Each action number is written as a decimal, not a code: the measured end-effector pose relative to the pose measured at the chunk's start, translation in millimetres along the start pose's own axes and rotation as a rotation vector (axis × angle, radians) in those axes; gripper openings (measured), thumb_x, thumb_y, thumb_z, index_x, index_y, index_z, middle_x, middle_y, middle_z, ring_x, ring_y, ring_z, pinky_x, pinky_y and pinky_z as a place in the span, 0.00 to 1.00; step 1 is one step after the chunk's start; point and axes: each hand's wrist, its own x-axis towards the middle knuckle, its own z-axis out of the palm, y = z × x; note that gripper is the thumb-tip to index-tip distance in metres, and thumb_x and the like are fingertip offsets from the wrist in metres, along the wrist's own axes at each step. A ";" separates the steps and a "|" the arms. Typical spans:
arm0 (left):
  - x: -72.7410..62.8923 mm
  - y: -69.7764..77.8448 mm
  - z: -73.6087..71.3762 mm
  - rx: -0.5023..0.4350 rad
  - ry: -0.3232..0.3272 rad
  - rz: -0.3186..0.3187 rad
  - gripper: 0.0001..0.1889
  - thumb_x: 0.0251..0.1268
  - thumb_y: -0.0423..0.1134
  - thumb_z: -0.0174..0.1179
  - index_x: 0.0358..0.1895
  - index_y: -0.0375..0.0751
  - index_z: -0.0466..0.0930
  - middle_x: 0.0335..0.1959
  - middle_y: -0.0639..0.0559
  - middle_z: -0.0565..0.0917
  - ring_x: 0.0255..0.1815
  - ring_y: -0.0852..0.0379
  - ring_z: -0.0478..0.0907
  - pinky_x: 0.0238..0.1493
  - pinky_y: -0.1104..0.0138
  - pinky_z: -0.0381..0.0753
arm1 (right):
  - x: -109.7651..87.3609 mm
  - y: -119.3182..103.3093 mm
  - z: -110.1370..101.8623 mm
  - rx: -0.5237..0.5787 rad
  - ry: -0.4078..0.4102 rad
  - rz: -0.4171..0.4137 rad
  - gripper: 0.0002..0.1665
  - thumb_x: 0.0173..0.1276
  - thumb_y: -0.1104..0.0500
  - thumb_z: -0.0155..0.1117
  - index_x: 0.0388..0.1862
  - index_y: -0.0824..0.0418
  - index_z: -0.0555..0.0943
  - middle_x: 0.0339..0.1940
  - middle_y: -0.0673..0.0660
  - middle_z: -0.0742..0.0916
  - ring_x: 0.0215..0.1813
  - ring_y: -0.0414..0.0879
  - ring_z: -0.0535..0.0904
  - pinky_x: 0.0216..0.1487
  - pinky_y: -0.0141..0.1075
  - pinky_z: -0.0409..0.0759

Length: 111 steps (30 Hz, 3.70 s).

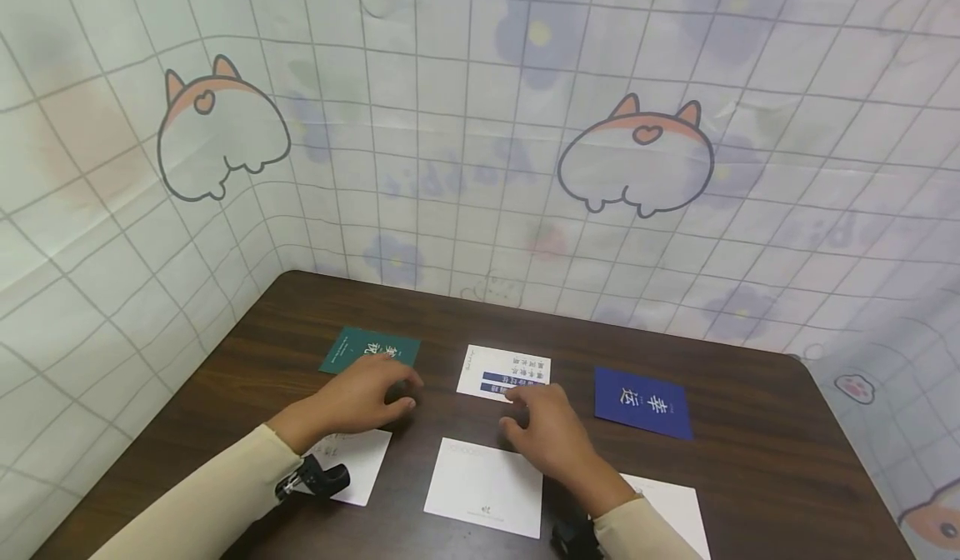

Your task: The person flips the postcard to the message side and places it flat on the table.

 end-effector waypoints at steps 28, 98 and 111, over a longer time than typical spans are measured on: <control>51.8 9.2 22.8 0.070 -0.001 -0.075 0.21 0.70 0.52 0.65 0.60 0.47 0.82 0.54 0.53 0.84 0.59 0.48 0.75 0.61 0.48 0.69 | 22.3 39.4 -18.4 -0.079 -0.004 0.132 0.31 0.67 0.54 0.73 0.63 0.68 0.79 0.58 0.66 0.83 0.65 0.65 0.72 0.61 0.60 0.73; 110.0 2.8 21.5 -0.026 -0.239 -0.221 0.45 0.52 0.59 0.77 0.75 0.54 0.69 0.67 0.46 0.76 0.62 0.44 0.67 0.61 0.46 0.61 | 65.7 71.4 -24.8 -0.064 -0.195 0.143 0.53 0.50 0.44 0.86 0.68 0.64 0.69 0.56 0.63 0.81 0.62 0.64 0.72 0.67 0.65 0.61; 105.2 2.8 29.5 -0.158 -0.069 -0.170 0.33 0.60 0.47 0.74 0.67 0.46 0.71 0.37 0.62 0.78 0.44 0.56 0.73 0.58 0.48 0.61 | 58.0 61.6 -24.9 -0.025 -0.060 0.133 0.40 0.61 0.57 0.78 0.67 0.64 0.68 0.44 0.56 0.82 0.47 0.55 0.76 0.54 0.56 0.73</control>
